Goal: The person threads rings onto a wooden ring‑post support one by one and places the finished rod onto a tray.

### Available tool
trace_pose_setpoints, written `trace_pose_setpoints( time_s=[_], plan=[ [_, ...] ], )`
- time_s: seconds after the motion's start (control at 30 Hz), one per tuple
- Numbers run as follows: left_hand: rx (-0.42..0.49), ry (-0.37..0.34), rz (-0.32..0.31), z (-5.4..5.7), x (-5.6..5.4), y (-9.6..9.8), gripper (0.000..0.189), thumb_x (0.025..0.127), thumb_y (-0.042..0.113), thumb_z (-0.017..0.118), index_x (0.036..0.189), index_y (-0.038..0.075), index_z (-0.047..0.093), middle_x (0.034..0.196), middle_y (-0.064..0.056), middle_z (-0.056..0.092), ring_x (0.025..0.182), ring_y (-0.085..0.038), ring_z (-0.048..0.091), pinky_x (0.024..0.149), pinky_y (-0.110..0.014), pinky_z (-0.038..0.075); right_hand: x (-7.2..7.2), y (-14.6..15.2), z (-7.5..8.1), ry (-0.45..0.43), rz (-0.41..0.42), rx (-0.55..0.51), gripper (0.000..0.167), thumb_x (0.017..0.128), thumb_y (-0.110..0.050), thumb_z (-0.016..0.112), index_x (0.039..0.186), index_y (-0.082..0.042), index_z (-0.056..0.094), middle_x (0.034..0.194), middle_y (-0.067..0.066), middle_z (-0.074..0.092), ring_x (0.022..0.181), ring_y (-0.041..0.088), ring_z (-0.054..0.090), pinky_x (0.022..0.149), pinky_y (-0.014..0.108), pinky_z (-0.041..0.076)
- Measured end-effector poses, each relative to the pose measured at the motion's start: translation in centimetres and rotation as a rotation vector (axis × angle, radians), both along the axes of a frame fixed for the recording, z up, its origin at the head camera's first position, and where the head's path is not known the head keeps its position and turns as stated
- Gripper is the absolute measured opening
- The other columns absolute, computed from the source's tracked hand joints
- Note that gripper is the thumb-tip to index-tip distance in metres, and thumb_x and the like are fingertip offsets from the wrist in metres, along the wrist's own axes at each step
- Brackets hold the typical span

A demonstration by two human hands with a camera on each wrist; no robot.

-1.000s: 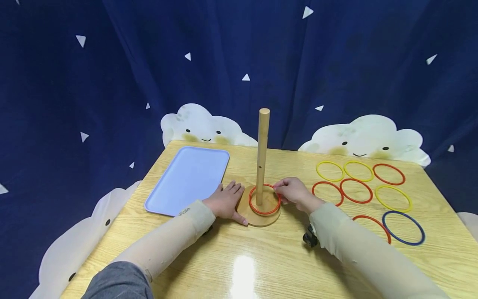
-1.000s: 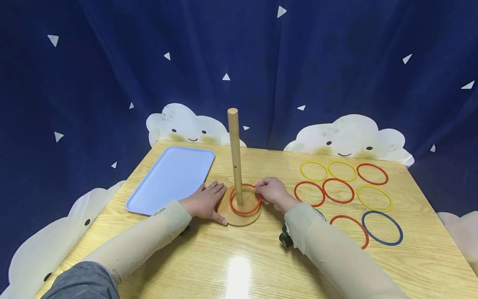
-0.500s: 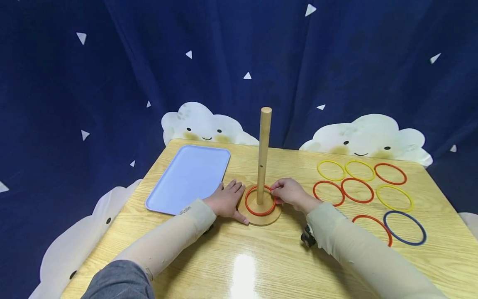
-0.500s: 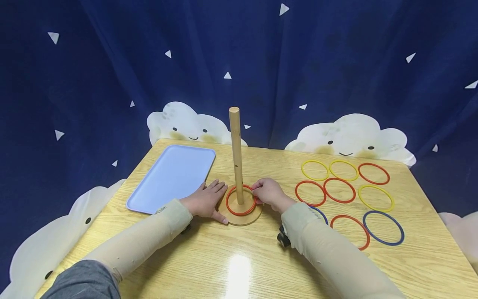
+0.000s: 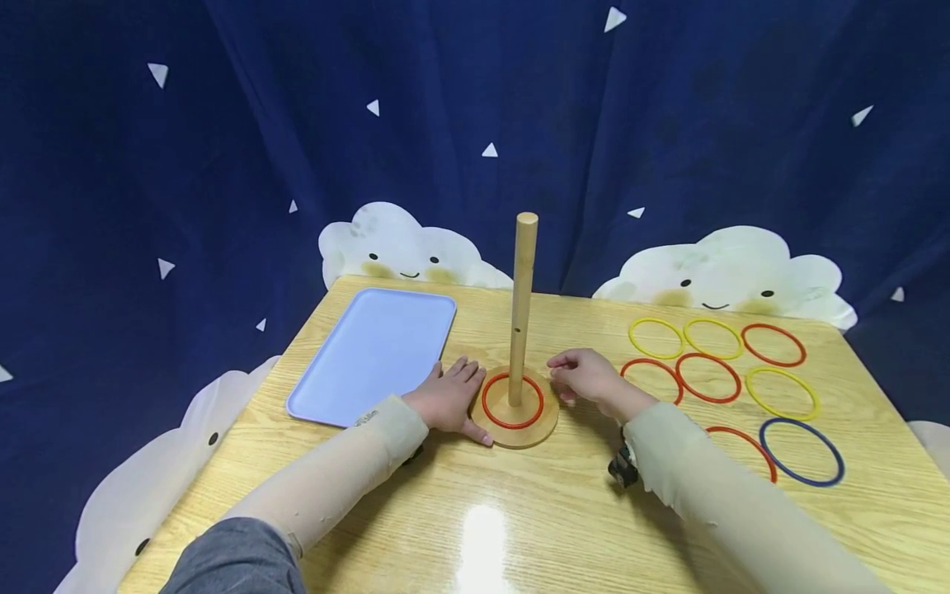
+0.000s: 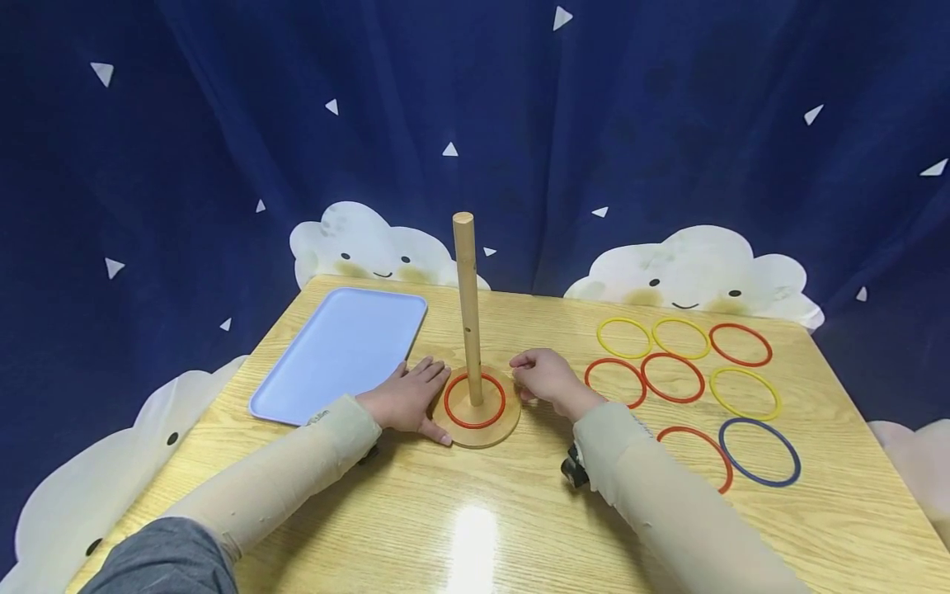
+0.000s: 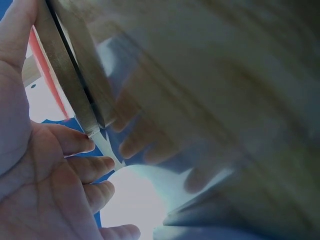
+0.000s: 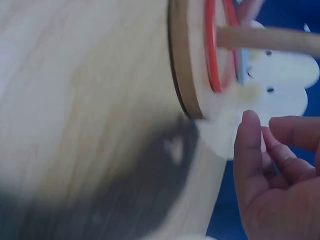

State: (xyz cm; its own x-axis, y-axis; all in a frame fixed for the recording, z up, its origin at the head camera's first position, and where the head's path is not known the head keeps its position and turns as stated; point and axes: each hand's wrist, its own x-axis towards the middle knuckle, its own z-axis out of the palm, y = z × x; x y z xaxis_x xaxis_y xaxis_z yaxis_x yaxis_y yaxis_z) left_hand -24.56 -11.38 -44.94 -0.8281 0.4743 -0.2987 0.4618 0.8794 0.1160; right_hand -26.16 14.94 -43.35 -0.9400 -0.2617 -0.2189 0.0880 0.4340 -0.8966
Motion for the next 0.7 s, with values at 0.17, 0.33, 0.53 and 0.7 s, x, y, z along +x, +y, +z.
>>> trace_pose_setpoints(
  time_s=[0.17, 0.33, 0.53, 0.7],
  plan=[
    [0.0, 0.0, 0.0, 0.2, -0.1, 0.0, 0.126, 0.075, 0.078, 0.074, 0.166, 0.008, 0.021, 0.171, -0.013, 0.018, 0.158, -0.029, 0.008, 0.123, -0.06, 0.012, -0.1, 3.0, 1.1, -0.04, 0.003, -0.079, 0.038, 0.106, -0.005, 0.052, 0.137, 0.016, 0.05, 0.131, 0.03, 0.055, 0.114, 0.036, 0.061, 0.084, 0.038, 0.06],
    [-0.003, -0.005, 0.005, 0.5, -0.1, 0.0, 0.126, 0.076, 0.077, 0.074, 0.166, 0.008, 0.02, 0.171, -0.013, 0.017, 0.158, -0.029, 0.008, 0.123, -0.059, 0.011, -0.1, 6.7, 2.2, -0.019, 0.014, -0.114, 0.041, 0.108, -0.009, 0.05, 0.14, 0.016, 0.046, 0.128, 0.021, 0.057, 0.111, 0.027, 0.062, 0.086, 0.036, 0.059],
    [-0.005, -0.01, 0.015, 0.7, 0.1, 0.0, 0.126, 0.076, 0.076, 0.075, 0.166, 0.009, 0.019, 0.171, -0.013, 0.017, 0.158, -0.028, 0.006, 0.123, -0.059, 0.01, 0.5, 11.5, 3.0, 0.01, -0.038, -0.21, 0.041, 0.11, -0.012, 0.049, 0.142, 0.012, 0.043, 0.12, 0.003, 0.059, 0.103, 0.007, 0.064, 0.09, 0.033, 0.058],
    [0.008, -0.02, 0.022, 0.3, 0.4, -0.1, 0.126, 0.076, 0.076, 0.075, 0.166, 0.009, 0.02, 0.171, -0.014, 0.018, 0.158, -0.029, 0.007, 0.123, -0.06, 0.01, 1.6, 15.4, 2.6, -0.007, -0.083, -0.31, 0.028, 0.109, -0.014, 0.053, 0.134, -0.002, 0.051, 0.113, -0.005, 0.064, 0.102, 0.005, 0.067, 0.088, 0.031, 0.058]
  ],
)
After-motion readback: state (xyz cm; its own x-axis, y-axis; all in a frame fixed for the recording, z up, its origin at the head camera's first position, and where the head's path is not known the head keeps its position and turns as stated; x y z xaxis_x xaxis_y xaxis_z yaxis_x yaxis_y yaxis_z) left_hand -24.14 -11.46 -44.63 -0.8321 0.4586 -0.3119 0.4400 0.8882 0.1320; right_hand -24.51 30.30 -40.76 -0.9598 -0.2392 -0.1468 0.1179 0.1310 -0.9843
